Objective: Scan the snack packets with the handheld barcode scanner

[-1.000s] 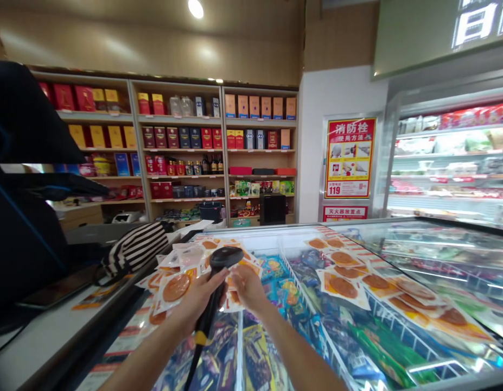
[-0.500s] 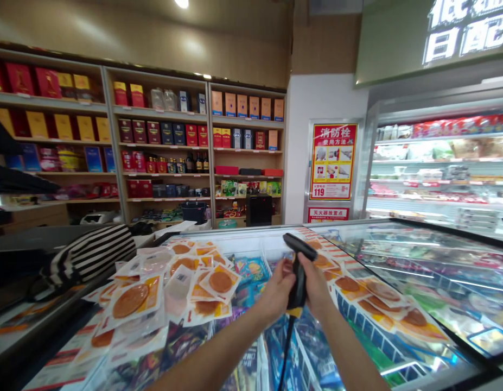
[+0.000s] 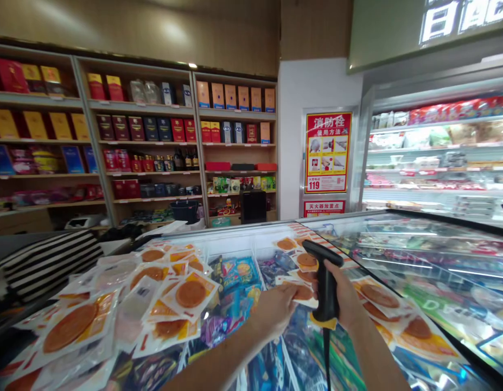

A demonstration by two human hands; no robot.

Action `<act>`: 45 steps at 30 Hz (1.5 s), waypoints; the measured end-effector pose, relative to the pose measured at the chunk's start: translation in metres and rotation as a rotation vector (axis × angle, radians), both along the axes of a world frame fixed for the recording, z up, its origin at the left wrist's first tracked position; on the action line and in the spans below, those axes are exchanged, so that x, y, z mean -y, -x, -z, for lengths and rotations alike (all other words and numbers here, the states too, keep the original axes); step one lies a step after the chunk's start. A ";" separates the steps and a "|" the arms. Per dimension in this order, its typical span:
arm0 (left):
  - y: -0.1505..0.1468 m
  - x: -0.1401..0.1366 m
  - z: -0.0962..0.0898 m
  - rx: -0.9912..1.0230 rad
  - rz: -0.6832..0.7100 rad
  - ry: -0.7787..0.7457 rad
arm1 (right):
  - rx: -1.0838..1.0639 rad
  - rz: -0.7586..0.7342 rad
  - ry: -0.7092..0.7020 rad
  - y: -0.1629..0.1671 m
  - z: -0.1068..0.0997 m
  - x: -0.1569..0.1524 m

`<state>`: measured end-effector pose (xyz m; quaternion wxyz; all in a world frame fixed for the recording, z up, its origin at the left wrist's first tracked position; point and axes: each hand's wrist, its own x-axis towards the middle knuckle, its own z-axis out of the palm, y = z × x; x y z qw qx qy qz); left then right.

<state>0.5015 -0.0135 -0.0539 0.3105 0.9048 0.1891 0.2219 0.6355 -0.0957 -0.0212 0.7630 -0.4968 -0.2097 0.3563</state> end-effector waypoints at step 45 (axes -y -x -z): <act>0.157 -0.105 -0.041 0.120 -1.008 -0.157 | 0.056 -0.305 0.144 0.088 -0.007 -0.022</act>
